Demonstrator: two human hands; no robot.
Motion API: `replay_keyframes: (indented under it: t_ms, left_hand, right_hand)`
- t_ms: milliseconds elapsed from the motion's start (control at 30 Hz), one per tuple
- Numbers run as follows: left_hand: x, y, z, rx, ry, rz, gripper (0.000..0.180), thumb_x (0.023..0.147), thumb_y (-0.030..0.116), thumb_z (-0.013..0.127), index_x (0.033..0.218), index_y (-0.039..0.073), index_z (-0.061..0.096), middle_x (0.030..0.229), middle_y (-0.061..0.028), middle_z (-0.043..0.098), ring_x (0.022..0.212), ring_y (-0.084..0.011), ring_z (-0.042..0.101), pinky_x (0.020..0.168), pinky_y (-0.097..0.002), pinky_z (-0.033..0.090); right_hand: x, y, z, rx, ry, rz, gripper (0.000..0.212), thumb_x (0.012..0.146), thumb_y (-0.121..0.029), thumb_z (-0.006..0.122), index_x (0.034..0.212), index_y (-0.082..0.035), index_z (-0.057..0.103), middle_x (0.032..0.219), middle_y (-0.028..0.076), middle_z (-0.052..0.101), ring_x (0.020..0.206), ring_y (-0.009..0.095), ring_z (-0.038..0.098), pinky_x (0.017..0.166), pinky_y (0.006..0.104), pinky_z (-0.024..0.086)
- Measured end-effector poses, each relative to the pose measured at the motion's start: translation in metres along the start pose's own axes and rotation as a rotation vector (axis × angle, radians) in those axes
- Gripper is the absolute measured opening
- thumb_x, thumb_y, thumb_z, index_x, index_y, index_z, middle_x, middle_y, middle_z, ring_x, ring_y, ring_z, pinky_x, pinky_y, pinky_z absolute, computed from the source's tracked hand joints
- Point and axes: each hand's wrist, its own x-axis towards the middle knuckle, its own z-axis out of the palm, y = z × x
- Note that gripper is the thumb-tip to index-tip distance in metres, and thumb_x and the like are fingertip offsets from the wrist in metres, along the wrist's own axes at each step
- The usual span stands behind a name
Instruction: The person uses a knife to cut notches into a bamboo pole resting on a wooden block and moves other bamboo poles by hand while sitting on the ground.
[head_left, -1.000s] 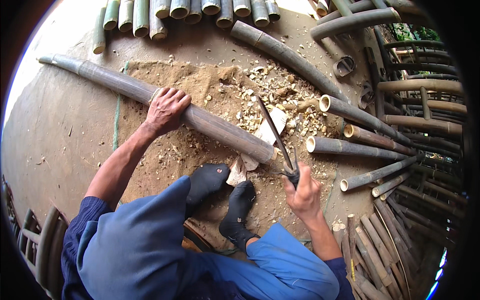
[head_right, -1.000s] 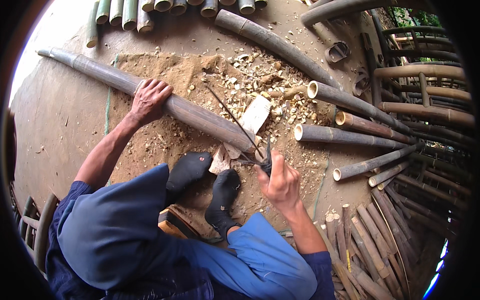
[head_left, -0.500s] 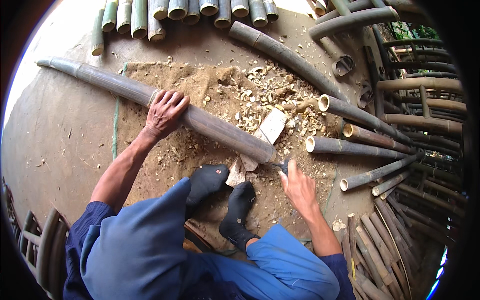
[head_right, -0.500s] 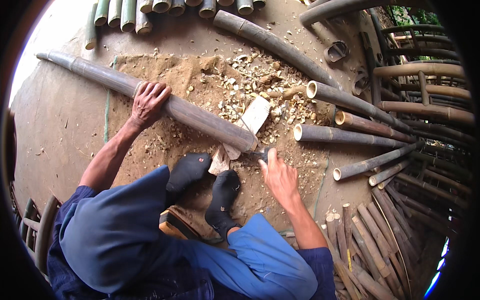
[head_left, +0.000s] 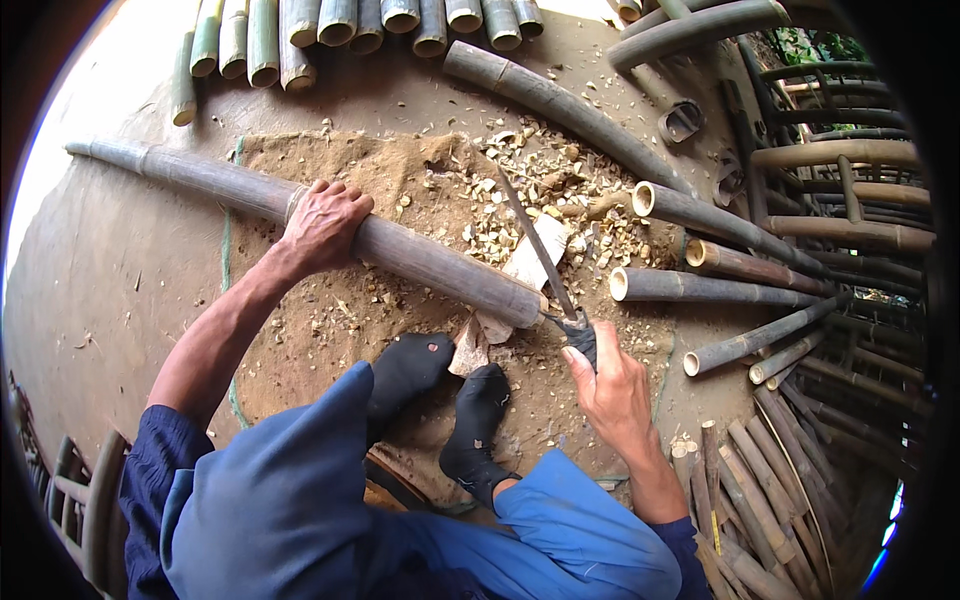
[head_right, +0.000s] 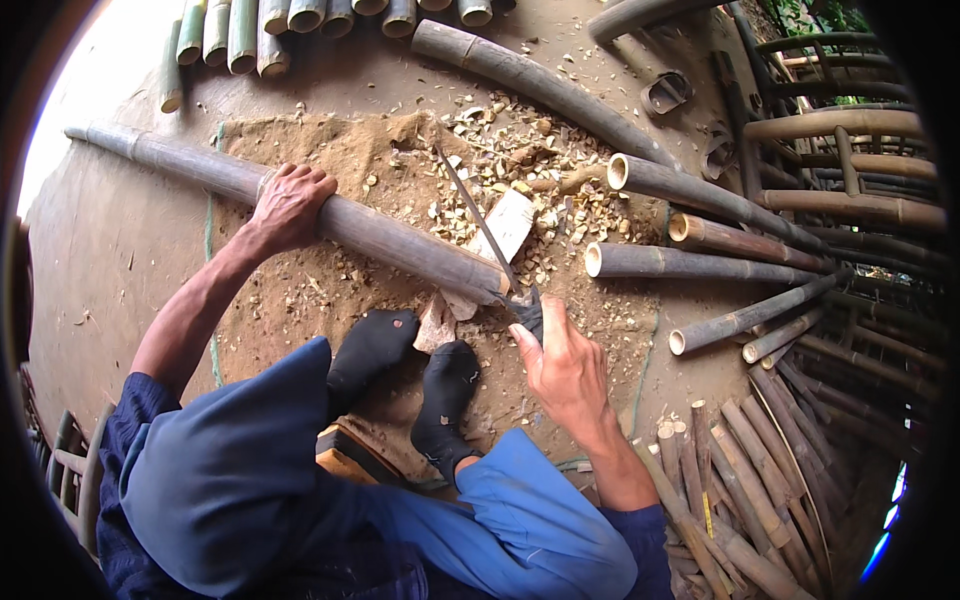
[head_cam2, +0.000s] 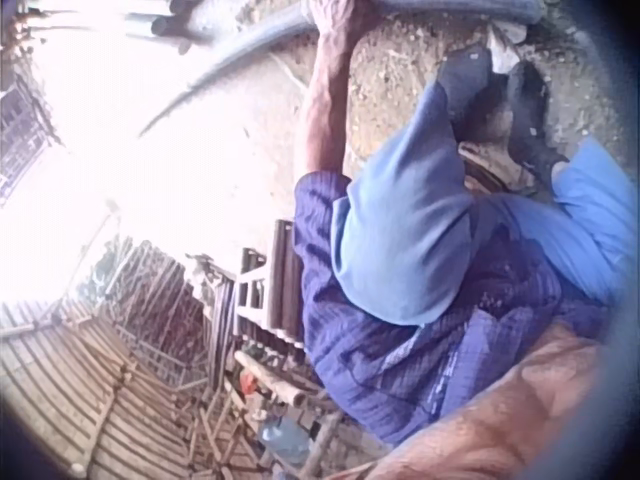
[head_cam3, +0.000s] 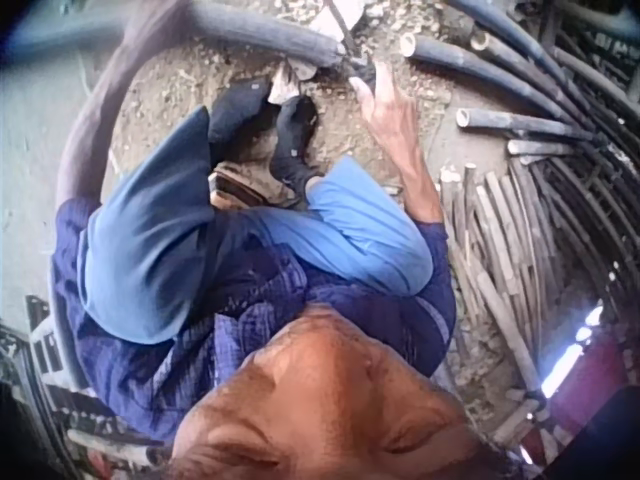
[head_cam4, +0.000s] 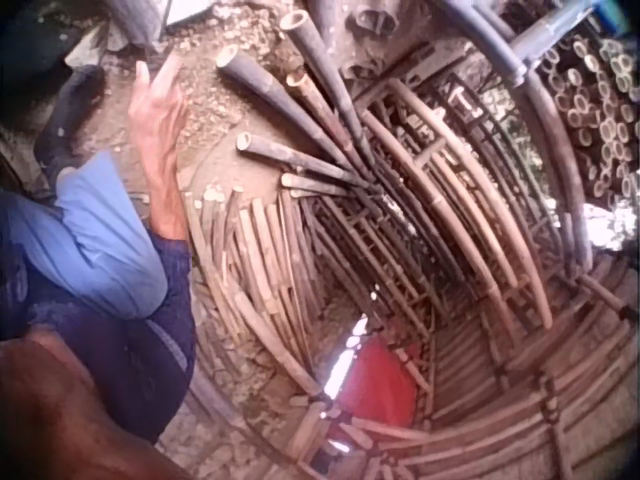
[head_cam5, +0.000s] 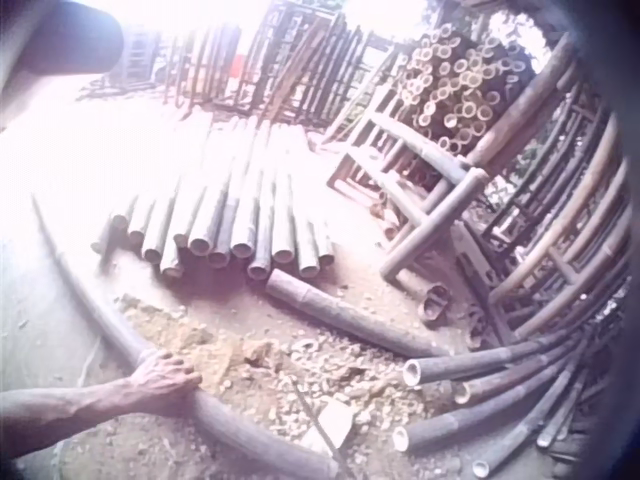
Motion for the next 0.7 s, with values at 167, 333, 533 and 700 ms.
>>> replay_keyframes:
  t_ms: [167,333,533,700]
  left_hand:
    - [-0.011,0.002,0.015,0.037,0.239,0.042,0.053,0.068,0.025,0.092,0.110,0.009,0.064,0.109,-0.0096,0.067,0.111,-0.0288,0.066,0.105,-0.0462,0.047]
    - [-0.008,0.005,0.023,0.040,0.368,0.039,0.047,0.070,0.016,0.084,0.111,0.009,0.063,0.111,-0.0116,0.066,0.113,-0.0321,0.064,0.105,-0.0476,0.047]
    - [-0.022,0.005,0.026,0.032,0.362,0.009,0.045,0.073,0.011,0.081,0.114,0.008,0.064,0.115,-0.0114,0.067,0.116,-0.0315,0.064,0.106,-0.0480,0.046]
    - [-0.016,0.010,0.029,0.039,0.426,0.040,0.043,0.079,0.014,0.078,0.119,0.008,0.064,0.115,-0.0125,0.066,0.114,-0.0317,0.064,0.107,-0.0489,0.046]
  right_hand:
    - [0.004,0.001,0.017,-0.113,0.075,-0.091,0.039,0.105,-0.022,0.072,0.126,0.005,0.054,0.085,0.025,0.072,0.069,0.044,0.074,0.059,0.0485,0.059]
    - [0.006,0.043,0.040,-0.339,-0.118,-0.008,0.031,0.110,-0.029,0.064,0.116,-0.002,0.051,0.078,0.024,0.071,0.060,0.039,0.073,0.048,0.0497,0.057]
    - [0.010,-0.019,0.019,-0.162,0.207,-0.274,0.032,0.107,-0.023,0.067,0.119,0.001,0.051,0.080,0.021,0.067,0.058,0.035,0.071,0.049,0.0471,0.057]
    - [0.002,0.081,0.055,-0.417,-0.254,0.222,0.035,0.109,-0.028,0.065,0.121,0.001,0.051,0.077,0.025,0.070,0.062,0.041,0.073,0.053,0.0511,0.057]
